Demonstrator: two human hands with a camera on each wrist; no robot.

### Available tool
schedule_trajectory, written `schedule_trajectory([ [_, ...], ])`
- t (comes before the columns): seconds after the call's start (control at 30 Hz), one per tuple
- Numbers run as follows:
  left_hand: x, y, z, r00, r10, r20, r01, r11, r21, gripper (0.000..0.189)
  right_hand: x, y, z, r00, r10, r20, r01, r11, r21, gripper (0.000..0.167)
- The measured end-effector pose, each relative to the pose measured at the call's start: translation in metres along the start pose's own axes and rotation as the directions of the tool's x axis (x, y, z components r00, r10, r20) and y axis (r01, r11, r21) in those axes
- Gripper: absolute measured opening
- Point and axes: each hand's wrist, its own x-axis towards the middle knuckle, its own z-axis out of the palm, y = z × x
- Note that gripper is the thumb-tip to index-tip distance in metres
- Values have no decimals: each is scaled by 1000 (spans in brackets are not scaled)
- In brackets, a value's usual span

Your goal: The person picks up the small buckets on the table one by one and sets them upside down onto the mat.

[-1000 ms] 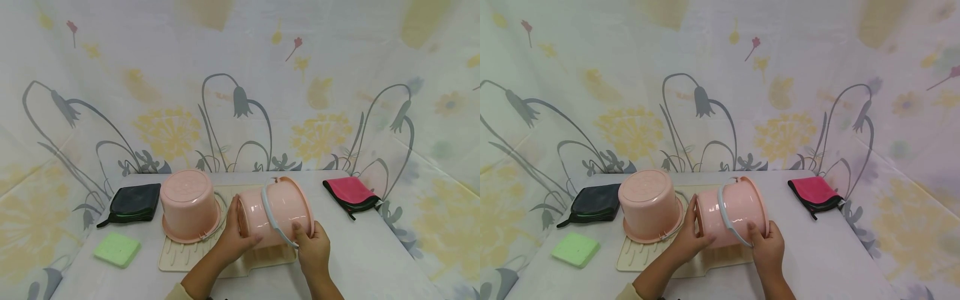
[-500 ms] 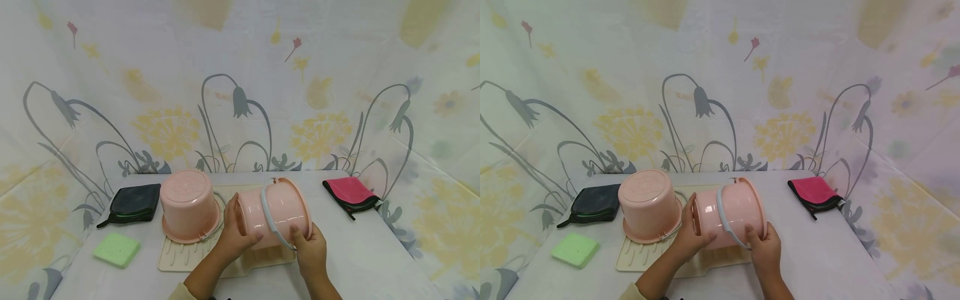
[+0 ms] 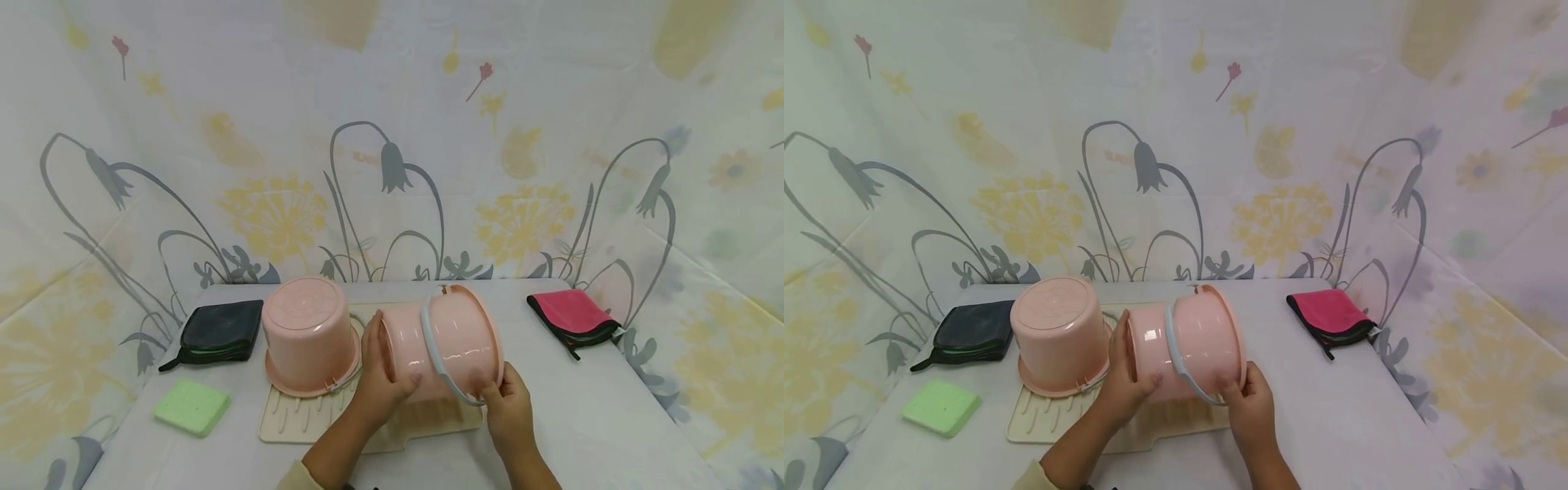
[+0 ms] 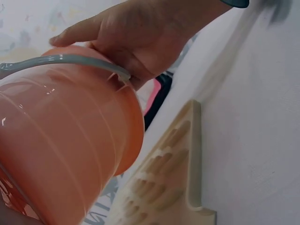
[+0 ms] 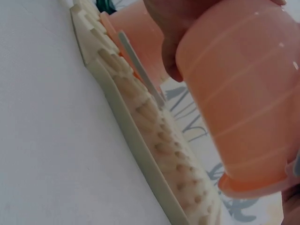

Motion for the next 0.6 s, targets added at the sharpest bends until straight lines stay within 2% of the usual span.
schedule_trajectory([
  [0.07,2,2,-1,1000,6,-5,-6,1000,10,119,2,3,-5,998,-48,36,47,998,28,25],
  [0.13,3,6,-3,1000,6,-7,-6,1000,28,118,5,7,-11,997,-53,61,52,998,23,39],
  [0.17,5,8,-3,1000,5,-9,-4,999,48,118,7,8,-15,997,-35,70,36,999,-10,44],
  [0.23,7,13,-5,1000,-3,-14,4,994,105,117,11,11,-21,994,74,76,-63,989,-133,47],
  [0.27,8,17,-6,1000,-4,-16,6,991,132,117,13,12,-24,988,138,76,-118,967,-226,46],
  [0.33,11,22,-9,1000,-5,-18,8,983,184,118,16,16,-30,961,253,111,-188,893,-410,41],
  [0.4,14,27,-12,1000,-5,-12,7,975,223,118,17,20,-34,928,336,161,-200,814,-546,33],
  [0.47,16,31,-15,1000,4,-8,-2,966,258,117,16,25,-37,907,347,240,-139,783,-607,34],
  [0.5,18,33,-17,1000,9,-7,-7,961,275,117,14,27,-39,896,344,281,-107,780,-617,36],
  [0.6,21,39,-21,999,39,-14,-33,945,326,117,9,31,-40,870,313,381,10,762,-647,53],
])
